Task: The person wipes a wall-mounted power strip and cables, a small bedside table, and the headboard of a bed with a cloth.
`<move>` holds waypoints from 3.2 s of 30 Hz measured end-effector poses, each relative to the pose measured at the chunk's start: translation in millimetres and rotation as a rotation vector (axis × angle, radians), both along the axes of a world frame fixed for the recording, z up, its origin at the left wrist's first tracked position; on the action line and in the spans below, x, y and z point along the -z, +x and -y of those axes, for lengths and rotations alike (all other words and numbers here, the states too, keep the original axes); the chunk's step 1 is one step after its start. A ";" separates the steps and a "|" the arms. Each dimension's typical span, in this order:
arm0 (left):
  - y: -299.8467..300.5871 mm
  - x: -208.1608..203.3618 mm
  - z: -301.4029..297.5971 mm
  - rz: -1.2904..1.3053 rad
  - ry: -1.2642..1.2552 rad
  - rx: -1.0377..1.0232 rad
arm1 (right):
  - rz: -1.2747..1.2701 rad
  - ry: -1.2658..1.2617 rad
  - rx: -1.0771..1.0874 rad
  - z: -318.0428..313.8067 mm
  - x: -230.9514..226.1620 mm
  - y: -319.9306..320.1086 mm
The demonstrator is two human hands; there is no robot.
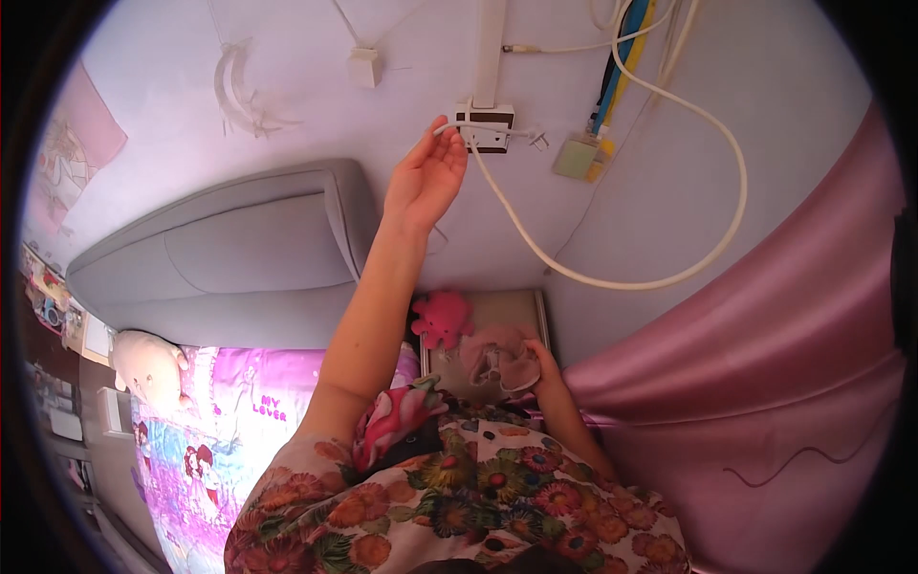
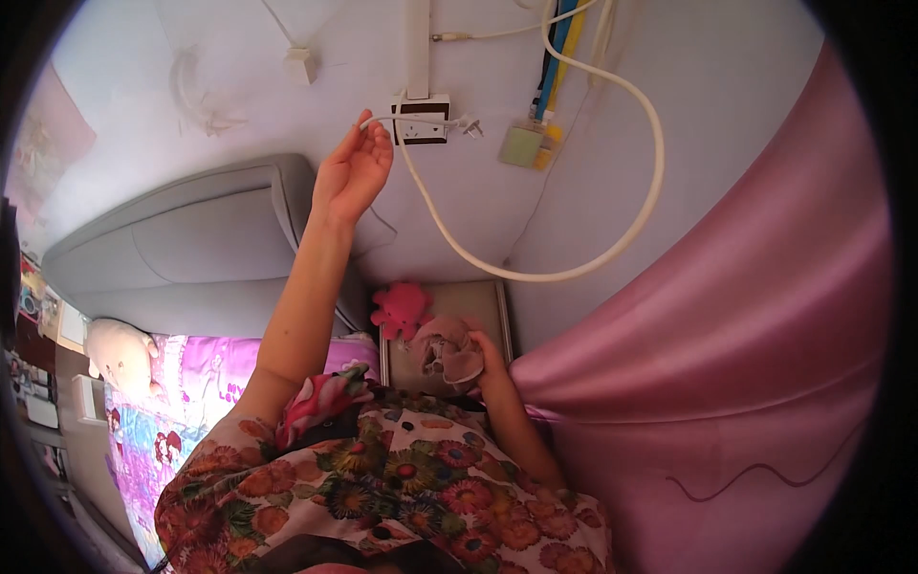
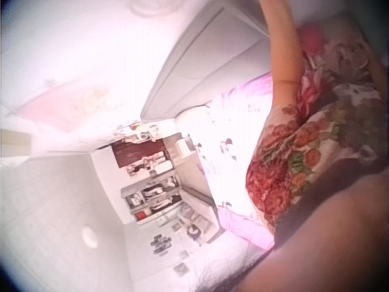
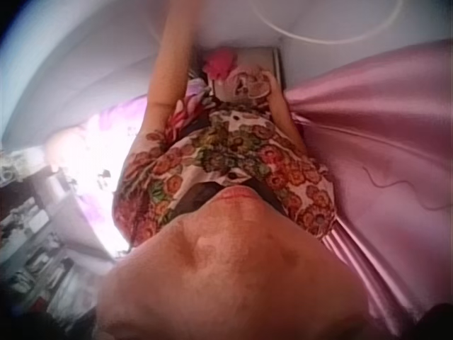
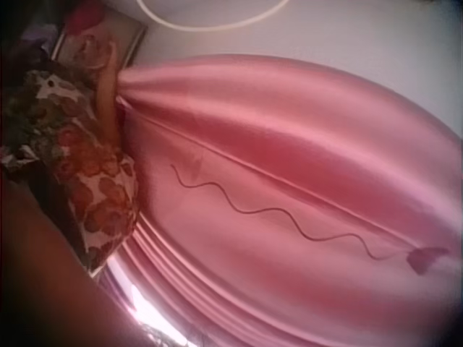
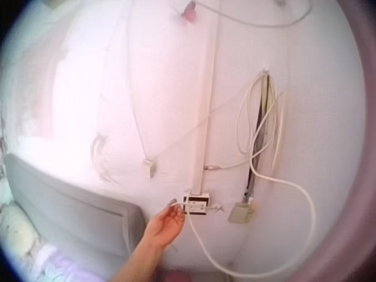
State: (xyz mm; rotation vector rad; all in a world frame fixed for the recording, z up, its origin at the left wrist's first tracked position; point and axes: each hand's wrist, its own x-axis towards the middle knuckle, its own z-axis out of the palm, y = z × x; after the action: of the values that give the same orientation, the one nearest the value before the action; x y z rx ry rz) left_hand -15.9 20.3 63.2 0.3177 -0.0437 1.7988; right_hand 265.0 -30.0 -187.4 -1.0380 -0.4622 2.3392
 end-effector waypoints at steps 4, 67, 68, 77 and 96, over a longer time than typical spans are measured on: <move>0.8 13.5 -2.1 0.032 0.202 0.075 | -0.013 0.009 0.036 -5.4 8.7 1.1; -13.8 48.9 92.5 -0.113 -0.249 -0.144 | -0.038 1.086 -0.288 -24.1 -212.4 -127.7; -9.3 46.6 96.5 -0.156 -0.269 -0.140 | -0.017 1.133 -0.257 -23.9 -212.9 -125.0; -1.7 41.4 113.8 -0.318 -0.361 -0.279 | 0.580 1.639 -0.209 -16.6 -246.8 -123.4; -10.7 46.1 116.9 -0.169 -0.109 -0.160 | -0.428 1.039 0.017 -7.4 -307.1 -133.9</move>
State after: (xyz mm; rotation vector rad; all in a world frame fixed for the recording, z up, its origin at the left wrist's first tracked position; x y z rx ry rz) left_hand -26.6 -96.6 17.1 0.4032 0.2030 1.9177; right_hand 131.1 -22.6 119.7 -0.0477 -1.2679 1.7874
